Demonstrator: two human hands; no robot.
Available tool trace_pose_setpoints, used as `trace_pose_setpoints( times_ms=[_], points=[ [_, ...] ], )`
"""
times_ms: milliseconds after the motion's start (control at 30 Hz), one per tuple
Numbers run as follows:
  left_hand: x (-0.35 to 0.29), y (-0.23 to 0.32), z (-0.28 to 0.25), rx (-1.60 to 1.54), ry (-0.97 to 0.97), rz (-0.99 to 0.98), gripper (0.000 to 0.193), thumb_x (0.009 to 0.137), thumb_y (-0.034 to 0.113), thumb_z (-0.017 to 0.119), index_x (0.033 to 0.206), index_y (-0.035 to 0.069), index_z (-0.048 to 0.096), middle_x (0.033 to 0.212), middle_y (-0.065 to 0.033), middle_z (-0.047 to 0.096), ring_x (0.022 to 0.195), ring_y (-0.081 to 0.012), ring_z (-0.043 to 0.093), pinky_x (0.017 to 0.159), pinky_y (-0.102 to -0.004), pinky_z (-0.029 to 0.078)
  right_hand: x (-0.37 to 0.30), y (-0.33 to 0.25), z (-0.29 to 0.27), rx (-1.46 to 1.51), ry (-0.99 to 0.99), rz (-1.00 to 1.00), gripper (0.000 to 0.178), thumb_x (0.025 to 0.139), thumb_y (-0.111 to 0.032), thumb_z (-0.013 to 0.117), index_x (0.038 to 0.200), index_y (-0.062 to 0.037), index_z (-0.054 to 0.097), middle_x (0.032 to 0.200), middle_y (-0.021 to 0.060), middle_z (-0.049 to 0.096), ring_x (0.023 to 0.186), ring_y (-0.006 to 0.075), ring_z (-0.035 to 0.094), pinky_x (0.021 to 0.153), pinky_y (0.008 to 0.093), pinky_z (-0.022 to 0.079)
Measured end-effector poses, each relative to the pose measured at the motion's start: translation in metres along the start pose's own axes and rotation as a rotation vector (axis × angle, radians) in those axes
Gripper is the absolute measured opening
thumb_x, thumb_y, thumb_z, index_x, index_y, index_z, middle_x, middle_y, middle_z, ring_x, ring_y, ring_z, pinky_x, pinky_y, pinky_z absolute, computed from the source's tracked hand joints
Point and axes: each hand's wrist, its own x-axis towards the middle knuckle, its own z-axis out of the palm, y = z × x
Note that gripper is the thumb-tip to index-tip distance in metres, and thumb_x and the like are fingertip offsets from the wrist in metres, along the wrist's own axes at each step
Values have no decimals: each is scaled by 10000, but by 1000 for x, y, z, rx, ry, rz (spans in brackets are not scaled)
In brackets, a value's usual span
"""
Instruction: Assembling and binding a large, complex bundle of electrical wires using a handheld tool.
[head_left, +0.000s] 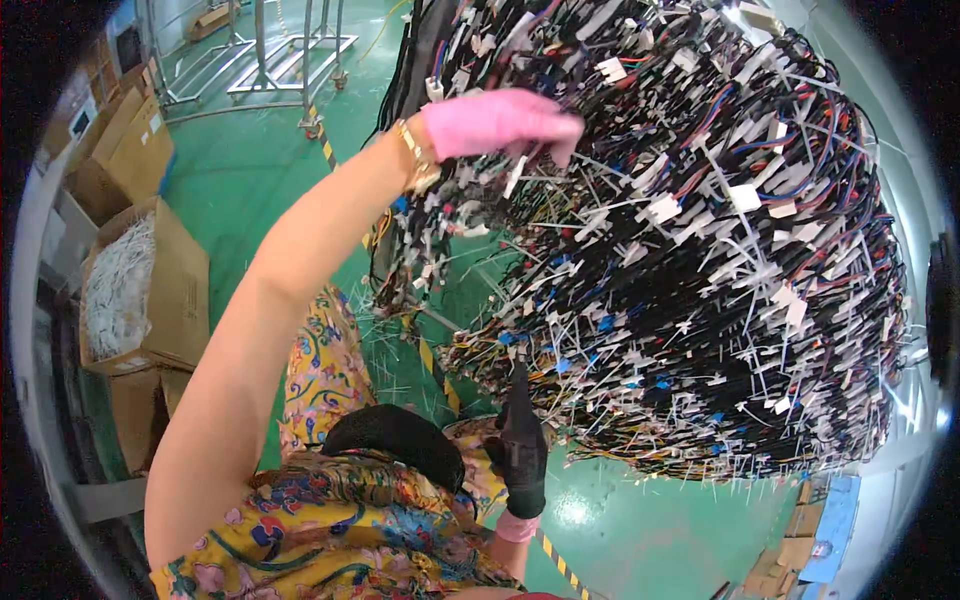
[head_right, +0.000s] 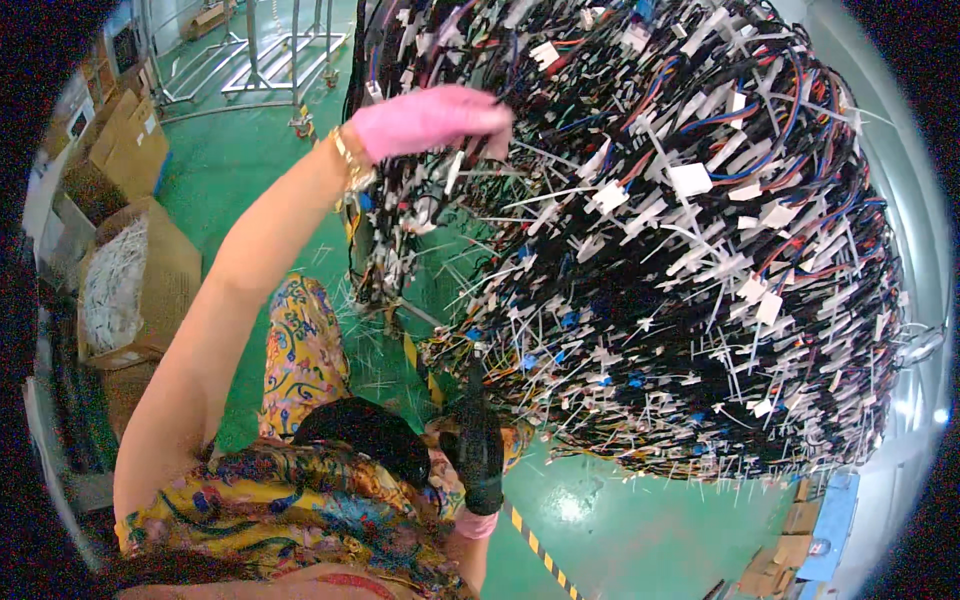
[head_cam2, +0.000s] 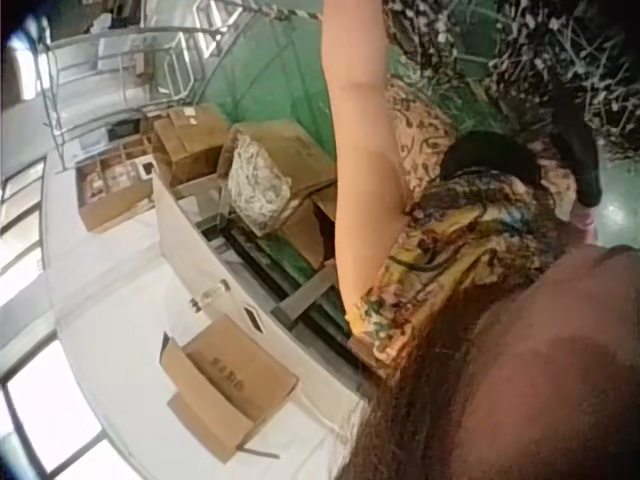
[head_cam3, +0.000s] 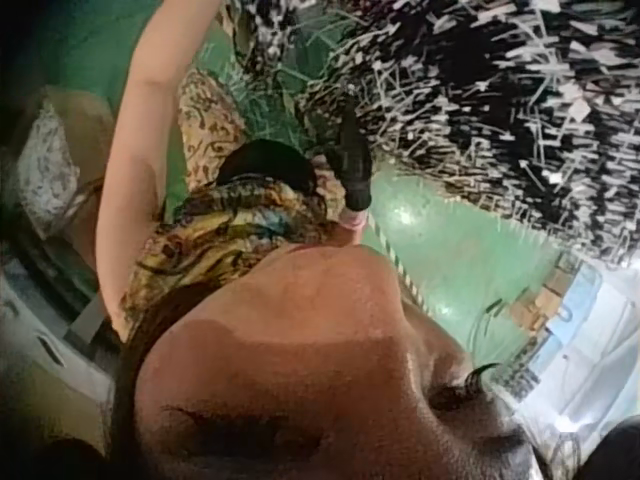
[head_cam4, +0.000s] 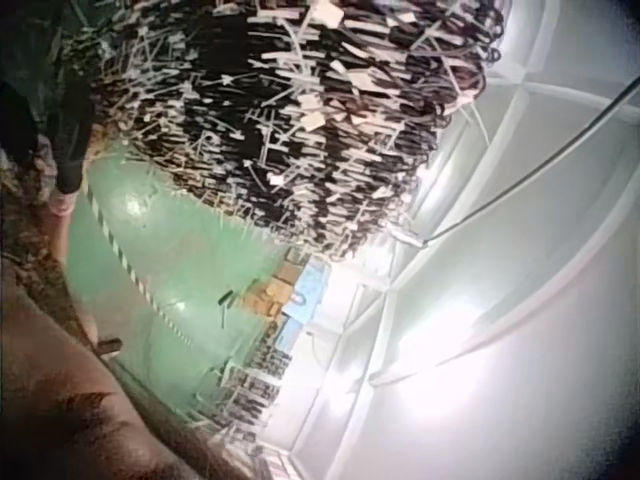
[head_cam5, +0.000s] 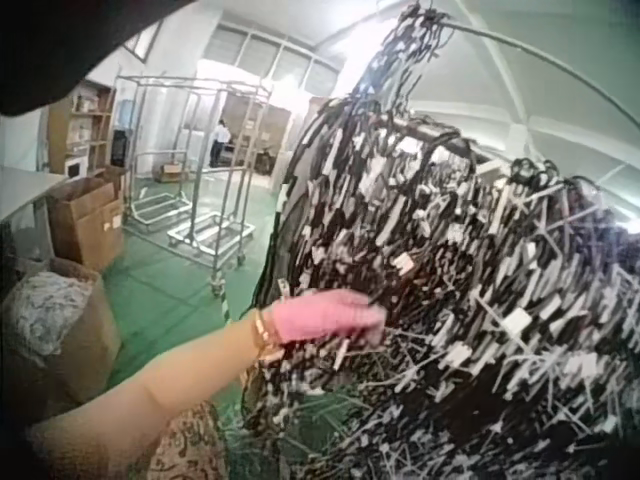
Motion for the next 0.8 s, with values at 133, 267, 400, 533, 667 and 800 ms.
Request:
trace_pose_setpoints(
  times_ms=[133, 267, 400, 533, 667, 800],
  points=[
    [-43, -15, 33, -158, 52, -48, 412, 816, 332, 723, 1069, 26, 614, 992, -22, 652, 964, -84, 570, 873, -256, 461, -3, 6, -17, 405, -125, 372, 594, 801, -119, 678, 1347, -30, 460, 1137, 69, 593, 674, 117, 584, 561, 247, 462],
    [-68, -17, 69, -298, 465, 35, 446, 816, 81, 691, 1207, -5, 495, 1086, -54, 621, 888, -108, 600, 824, -260, 506, -7, 18, -28, 400, -104, 413, 485, 801, -131, 663, 1251, -1, 536, 989, 103, 666, 771, 163, 631, 621, 295, 495],
    [-92, -9, 85, -110, 674, -26, 239, 917, 104, 586, 1124, -14, 567, 893, -40, 642, 847, -112, 649, 781, -235, 516, 46, 7, -42, 330, 180, 90, 478, 808, -160, 647, 1242, 5, 535, 941, 106, 677, 736, 169, 637, 602, 299, 495],
    [-119, -1, 83, -41, 715, -165, 204, 955, 227, 538, 1012, 63, 645, 664, 5, 615, 513, -56, 520, 496, -234, 456, 77, 0, -68, 504, 69, 344, 598, 745, -172, 685, 1294, -8, 513, 993, 114, 662, 810, 199, 648, 596, 314, 497],
    [-127, 14, 86, 65, 525, -113, 242, 979, 287, 498, 984, 90, 640, 593, -22, 559, 503, -140, 524, 527, -291, 446, 120, 4, -95, 537, -11, 232, 507, 792, -181, 686, 1252, -16, 551, 1045, 102, 654, 862, 200, 637, 718, 311, 502],
    [-131, 18, 81, 139, 489, -71, 272, 980, 311, 483, 944, 77, 617, 600, -75, 547, 553, -224, 562, 566, -338, 455, 147, 19, -82, 407, -58, 213, 325, 902, -165, 608, 1196, -29, 606, 1118, 90, 656, 937, 200, 632, 850, 309, 497]
  ],
)
